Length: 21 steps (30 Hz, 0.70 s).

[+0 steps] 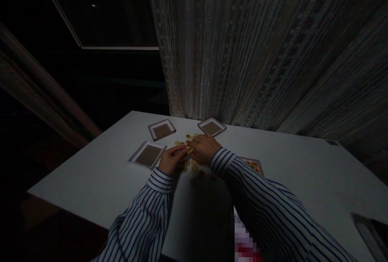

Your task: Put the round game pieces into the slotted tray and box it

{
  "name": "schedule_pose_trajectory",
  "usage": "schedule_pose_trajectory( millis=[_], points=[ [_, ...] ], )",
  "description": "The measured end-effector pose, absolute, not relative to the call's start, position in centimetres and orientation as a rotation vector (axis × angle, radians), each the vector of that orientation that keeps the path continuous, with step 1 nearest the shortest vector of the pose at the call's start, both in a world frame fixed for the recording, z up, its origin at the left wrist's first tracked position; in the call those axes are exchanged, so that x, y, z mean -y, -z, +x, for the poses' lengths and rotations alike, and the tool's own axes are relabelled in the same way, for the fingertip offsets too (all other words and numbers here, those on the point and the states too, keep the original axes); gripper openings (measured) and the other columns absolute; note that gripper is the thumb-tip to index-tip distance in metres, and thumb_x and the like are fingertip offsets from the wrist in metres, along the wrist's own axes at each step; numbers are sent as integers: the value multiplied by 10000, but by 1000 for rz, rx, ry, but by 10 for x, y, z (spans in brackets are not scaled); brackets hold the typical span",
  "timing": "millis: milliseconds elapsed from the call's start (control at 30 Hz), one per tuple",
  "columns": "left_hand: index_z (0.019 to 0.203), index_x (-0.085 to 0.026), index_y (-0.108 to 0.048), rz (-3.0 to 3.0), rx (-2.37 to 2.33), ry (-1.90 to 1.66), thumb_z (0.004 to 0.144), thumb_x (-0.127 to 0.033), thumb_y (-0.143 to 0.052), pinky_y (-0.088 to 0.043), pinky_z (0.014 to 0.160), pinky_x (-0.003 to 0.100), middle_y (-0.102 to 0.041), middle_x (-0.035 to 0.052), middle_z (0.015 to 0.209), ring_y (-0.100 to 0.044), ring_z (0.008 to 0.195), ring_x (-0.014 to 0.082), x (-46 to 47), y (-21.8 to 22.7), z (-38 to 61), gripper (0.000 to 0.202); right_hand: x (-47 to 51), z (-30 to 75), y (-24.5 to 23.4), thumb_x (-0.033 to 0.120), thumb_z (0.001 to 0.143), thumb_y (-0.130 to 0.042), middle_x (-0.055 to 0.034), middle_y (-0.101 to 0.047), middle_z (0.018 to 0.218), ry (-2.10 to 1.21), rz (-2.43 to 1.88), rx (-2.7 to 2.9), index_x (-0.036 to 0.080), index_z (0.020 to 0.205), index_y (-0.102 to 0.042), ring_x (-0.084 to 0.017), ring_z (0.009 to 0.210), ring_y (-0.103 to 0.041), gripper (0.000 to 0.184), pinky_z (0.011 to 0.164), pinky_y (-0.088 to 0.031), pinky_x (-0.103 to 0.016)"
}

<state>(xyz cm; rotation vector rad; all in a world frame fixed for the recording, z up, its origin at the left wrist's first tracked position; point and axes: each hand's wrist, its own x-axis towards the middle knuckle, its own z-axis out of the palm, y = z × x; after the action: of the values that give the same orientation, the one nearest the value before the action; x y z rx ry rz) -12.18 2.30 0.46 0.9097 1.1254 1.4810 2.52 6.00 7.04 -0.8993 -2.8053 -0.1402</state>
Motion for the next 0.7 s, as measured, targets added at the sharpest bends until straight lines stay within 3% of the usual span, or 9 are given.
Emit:
schedule_pose_trajectory(
  millis=[167, 400, 700],
  points=[
    [758, -136, -709, 937, -1136, -1488, 516, -324, -767, -500, 684, 270, -708, 48, 713, -636, 652, 146, -18, -8, -122, 312, -54, 28, -73, 297, 774, -545, -100, -658, 967, 104, -927, 2790, 160, 1070, -602, -231, 928, -566, 331, 767, -331, -363],
    [731, -134, -708, 894, -1207, -1518, 472, -324, -781, -484, 612, 233, -699, 42, 666, -615, 612, 127, -13, -19, -123, 329, -52, 52, -85, 344, 779, -545, -104, -668, 953, 90, -971, 2607, 142, 1054, -613, -240, 922, -583, 348, 782, -353, -379],
    [743, -144, -709, 1012, -1193, -1524, 527, -308, -753, -493, 694, 262, -711, 50, 749, -631, 665, 139, -10, -29, -107, 274, -44, 96, -94, 278, 788, -511, -100, -681, 899, 118, -980, 2443, 138, 994, -634, -207, 803, -611, 278, 731, -410, -354]
  ],
)
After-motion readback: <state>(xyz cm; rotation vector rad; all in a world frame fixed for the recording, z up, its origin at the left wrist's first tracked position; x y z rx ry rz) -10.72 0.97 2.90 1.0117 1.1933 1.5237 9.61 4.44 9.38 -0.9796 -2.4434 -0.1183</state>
